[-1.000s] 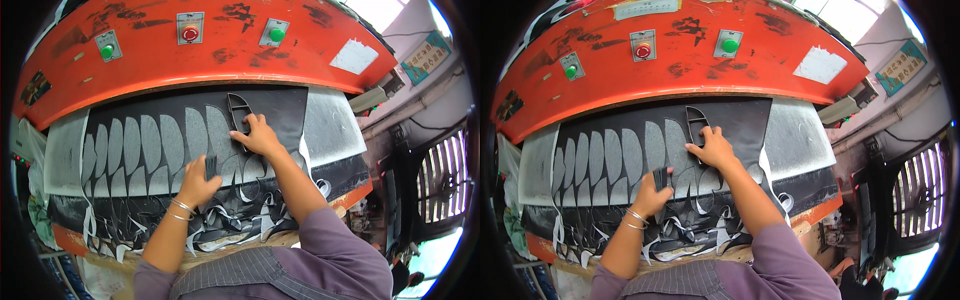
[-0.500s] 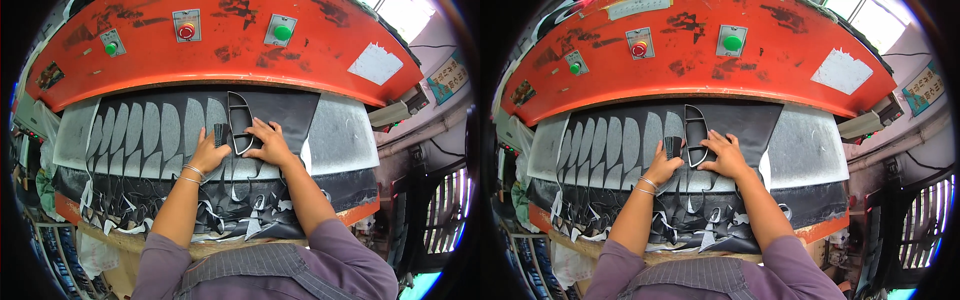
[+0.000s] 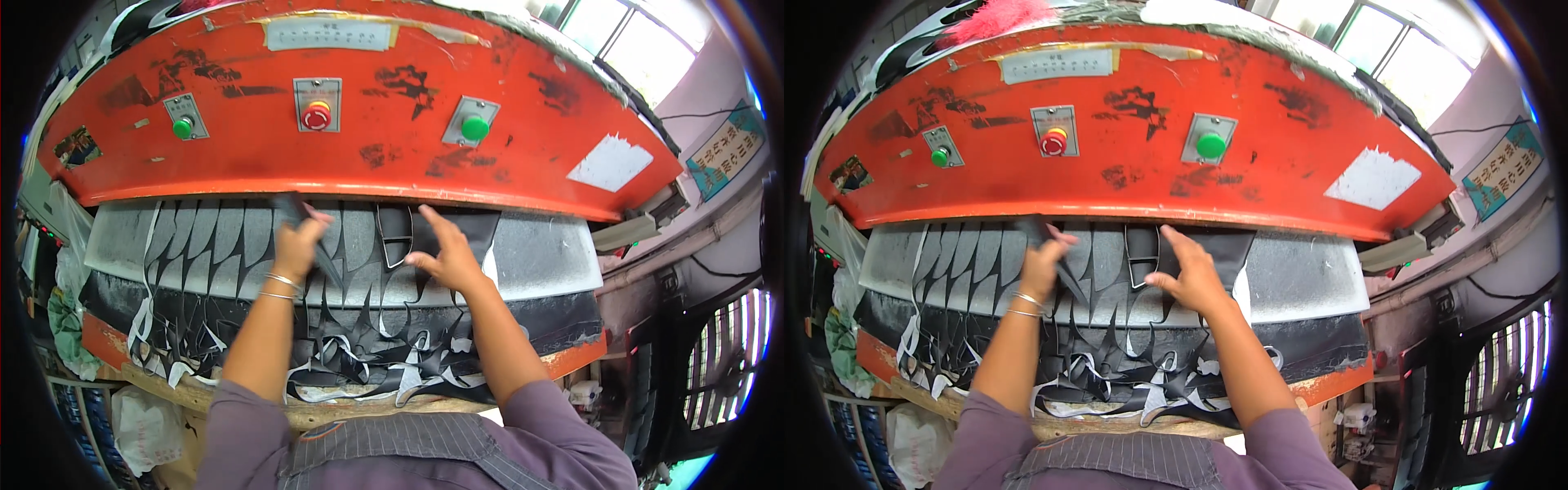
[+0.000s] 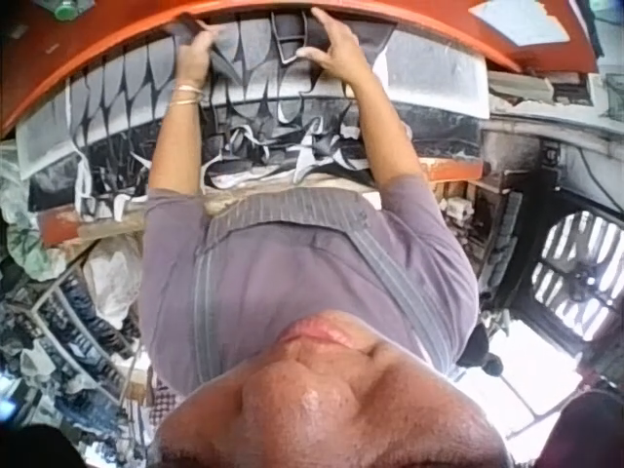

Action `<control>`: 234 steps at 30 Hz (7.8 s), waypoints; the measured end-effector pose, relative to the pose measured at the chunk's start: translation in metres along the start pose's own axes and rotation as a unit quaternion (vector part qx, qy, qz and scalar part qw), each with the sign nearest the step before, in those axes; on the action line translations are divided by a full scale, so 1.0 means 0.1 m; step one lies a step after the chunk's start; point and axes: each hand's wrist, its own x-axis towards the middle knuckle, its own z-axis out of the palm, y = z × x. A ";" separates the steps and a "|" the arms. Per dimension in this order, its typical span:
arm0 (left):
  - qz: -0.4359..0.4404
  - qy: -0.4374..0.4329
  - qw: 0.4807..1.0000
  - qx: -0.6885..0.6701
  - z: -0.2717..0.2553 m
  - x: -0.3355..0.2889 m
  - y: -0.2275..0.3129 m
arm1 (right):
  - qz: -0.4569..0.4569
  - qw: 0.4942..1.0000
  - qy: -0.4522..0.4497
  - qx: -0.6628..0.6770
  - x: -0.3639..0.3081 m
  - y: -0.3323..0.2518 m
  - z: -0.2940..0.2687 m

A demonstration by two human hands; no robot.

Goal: Operate a hydraulic press machine with a cutting die to cut shoe components from a sheet of leather or synthetic material.

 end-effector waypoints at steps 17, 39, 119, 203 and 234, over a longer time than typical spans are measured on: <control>0.042 -0.079 0.942 0.325 -0.88 -0.39 0.96 | 0.164 0.980 -0.110 0.026 -0.30 -0.93 -0.30; -0.026 -0.343 0.838 0.423 -0.35 -1.46 0.84 | 0.256 0.850 -0.209 0.411 -0.16 -0.48 -0.23; -0.142 -0.041 0.989 -0.003 0.38 -0.96 0.28 | -0.003 0.971 -0.194 -0.143 -0.26 0.51 -0.32; -0.017 -0.298 0.926 0.231 1.40 -0.53 0.11 | -0.004 0.995 -0.073 -0.062 -0.55 0.71 -0.41; -0.041 -0.163 0.932 0.320 -0.15 -1.38 0.96 | 0.072 0.957 -0.276 -0.056 -1.06 -0.57 -0.78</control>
